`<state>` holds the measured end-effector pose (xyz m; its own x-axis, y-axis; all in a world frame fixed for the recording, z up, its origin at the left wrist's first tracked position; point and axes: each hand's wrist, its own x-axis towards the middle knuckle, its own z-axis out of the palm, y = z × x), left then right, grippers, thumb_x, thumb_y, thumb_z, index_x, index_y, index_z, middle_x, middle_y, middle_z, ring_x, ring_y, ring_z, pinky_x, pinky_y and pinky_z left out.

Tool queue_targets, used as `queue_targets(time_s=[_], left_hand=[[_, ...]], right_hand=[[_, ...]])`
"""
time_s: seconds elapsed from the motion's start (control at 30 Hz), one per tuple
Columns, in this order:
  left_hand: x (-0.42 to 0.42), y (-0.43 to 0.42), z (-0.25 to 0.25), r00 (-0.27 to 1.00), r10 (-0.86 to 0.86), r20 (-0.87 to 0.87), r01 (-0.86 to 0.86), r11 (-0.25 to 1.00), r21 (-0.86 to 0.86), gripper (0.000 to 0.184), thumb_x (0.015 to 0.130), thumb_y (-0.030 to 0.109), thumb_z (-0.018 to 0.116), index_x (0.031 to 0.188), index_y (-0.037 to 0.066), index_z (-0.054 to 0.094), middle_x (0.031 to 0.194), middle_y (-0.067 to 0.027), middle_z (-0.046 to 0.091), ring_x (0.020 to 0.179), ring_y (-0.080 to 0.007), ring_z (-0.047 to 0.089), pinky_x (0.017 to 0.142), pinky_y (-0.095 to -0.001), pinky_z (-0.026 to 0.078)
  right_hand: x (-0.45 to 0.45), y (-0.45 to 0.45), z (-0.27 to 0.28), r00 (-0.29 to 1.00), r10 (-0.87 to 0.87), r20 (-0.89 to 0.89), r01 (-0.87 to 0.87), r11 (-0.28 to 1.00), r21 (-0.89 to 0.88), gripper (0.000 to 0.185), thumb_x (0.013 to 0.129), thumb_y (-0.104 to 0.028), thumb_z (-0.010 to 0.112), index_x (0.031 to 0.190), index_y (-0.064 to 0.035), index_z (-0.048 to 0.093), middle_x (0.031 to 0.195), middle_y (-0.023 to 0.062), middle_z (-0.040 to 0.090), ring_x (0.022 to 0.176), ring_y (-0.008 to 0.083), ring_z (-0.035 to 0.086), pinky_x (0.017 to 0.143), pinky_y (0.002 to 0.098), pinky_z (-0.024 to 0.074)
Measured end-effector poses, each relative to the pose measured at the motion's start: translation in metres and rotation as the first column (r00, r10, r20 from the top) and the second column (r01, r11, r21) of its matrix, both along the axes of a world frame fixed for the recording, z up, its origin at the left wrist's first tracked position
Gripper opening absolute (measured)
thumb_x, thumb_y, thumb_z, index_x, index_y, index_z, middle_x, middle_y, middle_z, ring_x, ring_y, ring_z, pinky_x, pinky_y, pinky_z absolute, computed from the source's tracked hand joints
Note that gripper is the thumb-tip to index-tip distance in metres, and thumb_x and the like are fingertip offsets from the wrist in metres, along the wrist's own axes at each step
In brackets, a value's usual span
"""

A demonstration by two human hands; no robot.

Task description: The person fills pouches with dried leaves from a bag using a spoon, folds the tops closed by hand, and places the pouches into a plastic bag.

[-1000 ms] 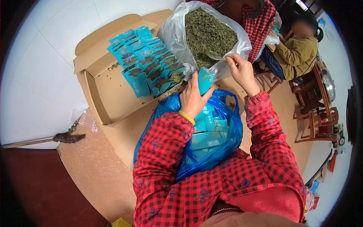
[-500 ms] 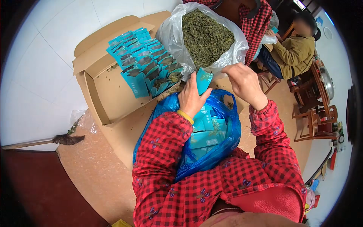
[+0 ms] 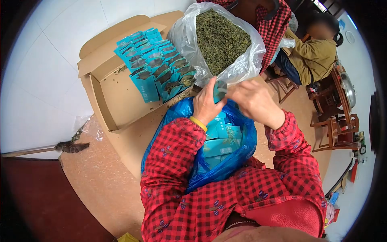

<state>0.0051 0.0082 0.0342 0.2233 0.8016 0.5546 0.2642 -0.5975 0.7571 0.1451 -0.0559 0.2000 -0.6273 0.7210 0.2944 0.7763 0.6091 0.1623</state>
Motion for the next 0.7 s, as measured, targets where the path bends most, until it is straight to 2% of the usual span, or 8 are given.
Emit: queue_targets(time_s=[0.1, 0.2, 0.23, 0.33, 0.37, 0.47, 0.6, 0.7], left_hand=[[-0.001, 0.0, -0.001, 0.998, -0.033, 0.055, 0.028, 0.996, 0.09, 0.078, 0.078, 0.028, 0.078, 0.141, 0.004, 0.039, 0.121, -0.0223, 0.062, 0.107, -0.0398, 0.062, 0.086, -0.0462, 0.052], [0.0, -0.001, 0.001, 0.998, 0.002, 0.057, -0.006, 0.998, 0.07, 0.078, 0.078, 0.028, 0.078, 0.141, 0.004, 0.039, 0.12, -0.0222, 0.062, 0.106, -0.0398, 0.062, 0.087, -0.0462, 0.052], [0.0, -0.001, 0.003, 0.998, 0.021, 0.059, -0.024, 0.998, 0.061, 0.078, 0.078, 0.029, 0.078, 0.141, 0.004, 0.039, 0.12, -0.0222, 0.062, 0.106, -0.0398, 0.062, 0.087, -0.0462, 0.051], [0.0, -0.001, 0.005, 0.999, 0.031, 0.045, -0.033, 0.999, 0.029, 0.077, 0.079, 0.028, 0.078, 0.141, 0.004, 0.039, 0.12, -0.0222, 0.062, 0.106, -0.04, 0.062, 0.086, -0.0462, 0.051], [0.0, -0.002, 0.005, 0.999, 0.033, 0.036, -0.034, 0.999, 0.012, 0.077, 0.079, 0.028, 0.078, 0.141, 0.004, 0.039, 0.12, -0.0222, 0.062, 0.105, -0.0401, 0.062, 0.086, -0.0462, 0.051], [-0.001, -0.002, 0.006, 0.998, 0.035, 0.043, -0.033, 0.999, -0.031, 0.076, 0.078, 0.029, 0.078, 0.14, 0.004, 0.041, 0.124, -0.0229, 0.06, 0.108, -0.0407, 0.061, 0.088, -0.0459, 0.051], [-0.002, -0.002, 0.007, 0.997, 0.032, 0.067, -0.03, 0.999, -0.025, 0.076, 0.078, 0.029, 0.078, 0.14, 0.005, 0.041, 0.126, -0.0231, 0.059, 0.109, -0.0412, 0.061, 0.088, -0.0459, 0.051], [-0.001, -0.001, 0.006, 0.997, 0.033, 0.072, -0.033, 0.999, -0.007, 0.076, 0.078, 0.03, 0.078, 0.14, 0.004, 0.042, 0.126, -0.0229, 0.059, 0.109, -0.0412, 0.061, 0.088, -0.046, 0.051]], right_hand=[[-0.005, -0.004, 0.001, 0.999, 0.042, 0.007, -0.042, 0.999, -0.029, 0.031, 0.069, -0.002, 0.064, 0.099, -0.0094, 0.065, 0.094, 0.004, 0.068, 0.089, 0.0242, 0.063, 0.074, 0.0359, 0.0492], [0.006, 0.0, 0.02, 0.985, -0.043, -0.169, 0.037, 0.999, -0.034, 0.024, 0.079, 0.001, 0.065, 0.102, -0.0078, 0.068, 0.088, 0.0092, 0.067, 0.082, 0.0274, 0.064, 0.073, 0.0385, 0.0502], [0.01, 0.002, 0.021, 0.985, -0.038, -0.166, 0.033, 0.999, -0.033, 0.024, 0.079, 0.001, 0.065, 0.102, -0.0078, 0.068, 0.088, 0.0092, 0.067, 0.082, 0.0274, 0.064, 0.073, 0.0385, 0.0502], [0.021, 0.01, 0.012, 0.898, -0.215, -0.383, 0.219, 0.975, -0.034, 0.012, 0.089, -0.006, 0.064, 0.099, -0.0054, 0.07, 0.083, 0.0113, 0.067, 0.076, 0.0295, 0.065, 0.069, 0.0389, 0.0512], [0.024, 0.014, 0.007, 0.898, -0.216, -0.383, 0.219, 0.975, -0.035, 0.012, 0.089, -0.006, 0.064, 0.099, -0.0054, 0.07, 0.083, 0.0113, 0.067, 0.076, 0.0295, 0.065, 0.069, 0.0389, 0.0512], [0.032, 0.034, -0.013, 0.801, -0.385, -0.458, 0.329, 0.923, -0.199, 0.015, 0.092, -0.017, 0.061, 0.098, -0.007, 0.071, 0.085, 0.0148, 0.07, 0.079, 0.0352, 0.068, 0.069, 0.0443, 0.0531], [0.044, 0.068, -0.044, 0.796, -0.487, -0.359, 0.443, 0.874, -0.202, 0.022, 0.094, -0.023, 0.06, 0.101, -0.0051, 0.071, 0.081, 0.0127, 0.071, 0.075, 0.0308, 0.07, 0.067, 0.0394, 0.0531], [0.05, 0.097, -0.067, 0.779, -0.531, -0.333, 0.476, 0.847, -0.237, 0.024, 0.095, -0.027, 0.06, 0.1, -0.0057, 0.071, 0.08, 0.0126, 0.071, 0.076, 0.031, 0.07, 0.067, 0.0405, 0.0534]])
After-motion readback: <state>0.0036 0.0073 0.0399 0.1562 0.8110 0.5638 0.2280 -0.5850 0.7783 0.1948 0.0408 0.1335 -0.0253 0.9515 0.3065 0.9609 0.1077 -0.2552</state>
